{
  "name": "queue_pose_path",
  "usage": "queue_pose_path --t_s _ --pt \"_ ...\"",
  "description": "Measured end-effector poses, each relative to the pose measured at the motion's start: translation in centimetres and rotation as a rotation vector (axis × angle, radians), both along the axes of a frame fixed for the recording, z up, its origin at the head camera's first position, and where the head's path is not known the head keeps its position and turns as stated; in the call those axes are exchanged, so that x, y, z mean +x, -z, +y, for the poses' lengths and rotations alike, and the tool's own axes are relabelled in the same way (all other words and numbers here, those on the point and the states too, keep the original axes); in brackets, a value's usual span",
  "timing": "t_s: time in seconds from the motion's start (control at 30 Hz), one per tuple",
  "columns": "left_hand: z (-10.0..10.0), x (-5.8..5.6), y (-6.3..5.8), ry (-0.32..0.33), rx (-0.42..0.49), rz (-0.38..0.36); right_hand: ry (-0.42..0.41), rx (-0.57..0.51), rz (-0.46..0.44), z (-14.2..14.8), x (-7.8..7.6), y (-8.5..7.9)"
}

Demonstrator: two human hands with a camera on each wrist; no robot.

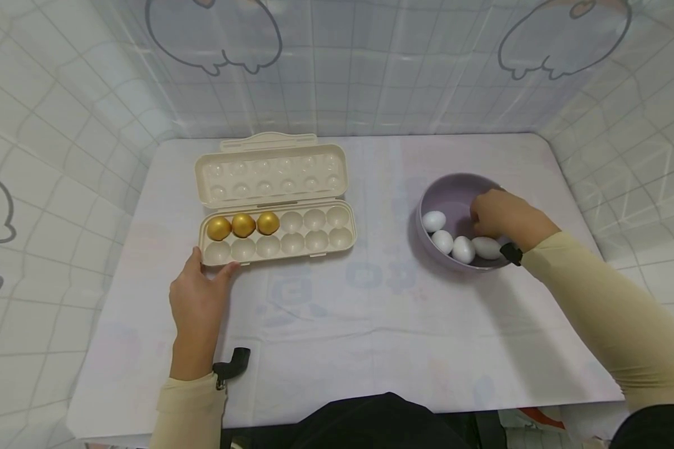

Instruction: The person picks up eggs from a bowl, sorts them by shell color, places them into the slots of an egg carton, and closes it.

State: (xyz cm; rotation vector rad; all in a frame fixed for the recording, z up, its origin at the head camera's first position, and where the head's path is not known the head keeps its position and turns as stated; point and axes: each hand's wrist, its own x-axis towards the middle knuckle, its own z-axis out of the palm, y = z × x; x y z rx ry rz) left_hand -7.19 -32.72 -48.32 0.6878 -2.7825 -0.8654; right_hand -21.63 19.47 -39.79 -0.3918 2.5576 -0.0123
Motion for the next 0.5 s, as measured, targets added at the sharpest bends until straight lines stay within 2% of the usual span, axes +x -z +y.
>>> queue_pose_path --t_s 0.5 --pt "0.15 0.02 -0.14 0.000 0.009 0.014 -0.050 0.070 -0.005 -0.56 0.45 -0.06"
